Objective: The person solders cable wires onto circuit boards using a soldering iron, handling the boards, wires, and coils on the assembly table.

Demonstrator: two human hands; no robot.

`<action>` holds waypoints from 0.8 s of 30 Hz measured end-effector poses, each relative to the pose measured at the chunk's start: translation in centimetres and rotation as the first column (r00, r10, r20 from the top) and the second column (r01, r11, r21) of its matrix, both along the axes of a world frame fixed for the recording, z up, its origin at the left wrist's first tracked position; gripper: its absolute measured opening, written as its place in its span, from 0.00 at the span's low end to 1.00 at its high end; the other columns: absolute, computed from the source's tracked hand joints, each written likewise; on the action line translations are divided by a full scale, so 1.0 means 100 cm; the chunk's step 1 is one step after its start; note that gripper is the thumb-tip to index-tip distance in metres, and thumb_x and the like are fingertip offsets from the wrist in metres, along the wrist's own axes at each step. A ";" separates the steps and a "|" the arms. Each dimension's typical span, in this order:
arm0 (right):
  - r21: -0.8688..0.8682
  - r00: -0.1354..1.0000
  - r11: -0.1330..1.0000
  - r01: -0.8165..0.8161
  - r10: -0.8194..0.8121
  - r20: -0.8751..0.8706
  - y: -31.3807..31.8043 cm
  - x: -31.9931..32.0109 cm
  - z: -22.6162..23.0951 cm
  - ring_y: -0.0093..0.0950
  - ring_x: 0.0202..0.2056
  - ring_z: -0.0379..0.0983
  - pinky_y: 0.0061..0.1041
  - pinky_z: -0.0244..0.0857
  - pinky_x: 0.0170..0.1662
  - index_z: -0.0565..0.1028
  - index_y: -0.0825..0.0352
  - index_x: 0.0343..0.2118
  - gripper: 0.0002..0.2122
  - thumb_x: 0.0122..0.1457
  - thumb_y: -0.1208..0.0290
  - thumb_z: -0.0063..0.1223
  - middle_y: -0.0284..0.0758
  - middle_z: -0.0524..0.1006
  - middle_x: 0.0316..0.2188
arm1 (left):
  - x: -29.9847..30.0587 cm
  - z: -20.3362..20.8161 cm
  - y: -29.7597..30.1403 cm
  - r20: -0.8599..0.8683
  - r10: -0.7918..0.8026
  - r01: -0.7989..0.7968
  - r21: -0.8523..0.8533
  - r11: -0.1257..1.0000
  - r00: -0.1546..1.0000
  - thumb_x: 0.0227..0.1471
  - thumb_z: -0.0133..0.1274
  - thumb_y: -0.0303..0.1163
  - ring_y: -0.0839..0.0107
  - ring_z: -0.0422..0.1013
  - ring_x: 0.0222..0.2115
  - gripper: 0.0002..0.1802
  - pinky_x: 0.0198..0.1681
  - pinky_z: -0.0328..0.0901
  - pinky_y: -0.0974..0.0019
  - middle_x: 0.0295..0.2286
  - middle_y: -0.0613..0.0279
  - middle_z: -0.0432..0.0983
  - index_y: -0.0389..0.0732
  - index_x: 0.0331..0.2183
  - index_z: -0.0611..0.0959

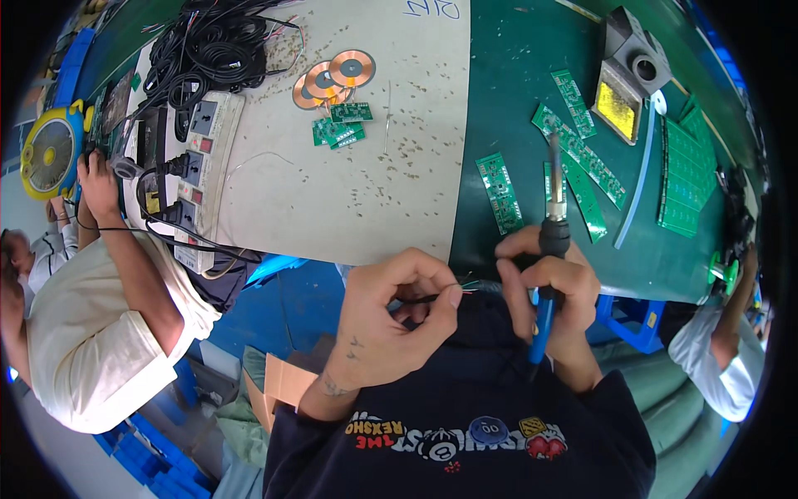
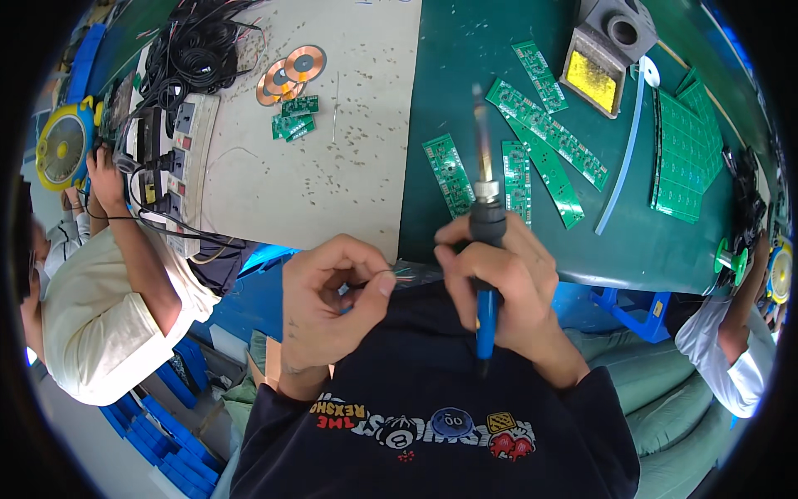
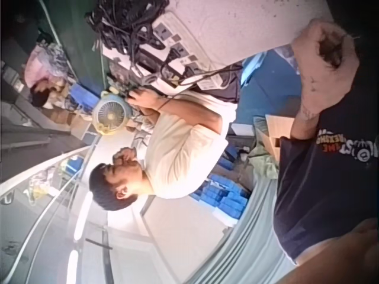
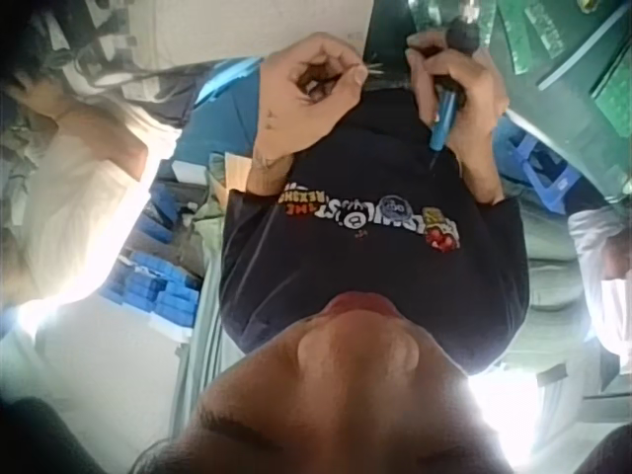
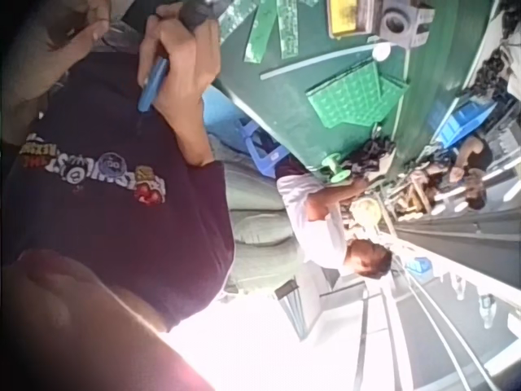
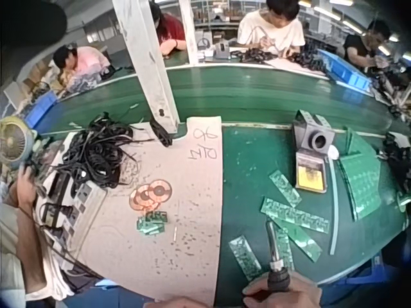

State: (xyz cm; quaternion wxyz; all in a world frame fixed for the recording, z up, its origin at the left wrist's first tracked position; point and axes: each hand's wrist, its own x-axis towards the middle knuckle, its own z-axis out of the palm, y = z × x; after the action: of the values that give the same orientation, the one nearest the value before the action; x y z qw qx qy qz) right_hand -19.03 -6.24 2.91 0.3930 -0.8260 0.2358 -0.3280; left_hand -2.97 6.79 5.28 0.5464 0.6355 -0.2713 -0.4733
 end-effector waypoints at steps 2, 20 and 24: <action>-0.174 0.994 0.985 -0.006 -0.013 -0.108 -0.008 0.001 -0.003 0.34 0.39 0.77 0.33 0.71 0.41 0.68 0.62 0.36 0.19 0.49 0.90 0.64 0.42 0.81 0.38 | 0.006 0.010 0.003 0.016 0.000 0.000 0.025 1.000 1.000 0.51 0.59 0.16 0.84 0.55 0.17 0.05 0.21 0.50 0.79 0.17 0.73 0.71 0.36 0.30 0.81; -0.157 0.952 0.982 0.106 -0.146 -0.268 -0.022 0.004 -0.001 0.34 0.37 0.73 0.32 0.68 0.43 0.70 0.65 0.37 0.18 0.48 0.89 0.65 0.39 0.80 0.44 | 0.001 -0.004 0.022 -0.035 -0.062 0.064 0.050 0.997 0.997 0.51 0.59 0.13 0.84 0.55 0.16 0.07 0.21 0.49 0.79 0.17 0.74 0.68 0.37 0.28 0.81; -0.116 0.948 0.990 0.083 -0.114 -0.297 -0.030 0.006 0.011 0.34 0.35 0.71 0.31 0.66 0.42 0.71 0.64 0.38 0.18 0.47 0.88 0.65 0.36 0.78 0.39 | 0.003 -0.004 0.019 -0.020 -0.100 0.101 0.040 0.994 0.995 0.51 0.59 0.14 0.84 0.56 0.16 0.07 0.20 0.50 0.79 0.17 0.73 0.69 0.36 0.28 0.81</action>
State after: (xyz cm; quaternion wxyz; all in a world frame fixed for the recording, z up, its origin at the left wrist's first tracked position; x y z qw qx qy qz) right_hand -18.42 -9.19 4.01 0.2924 -0.8728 0.3170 -0.2284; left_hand -2.67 8.66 4.86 0.5113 0.6278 -0.2882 -0.5113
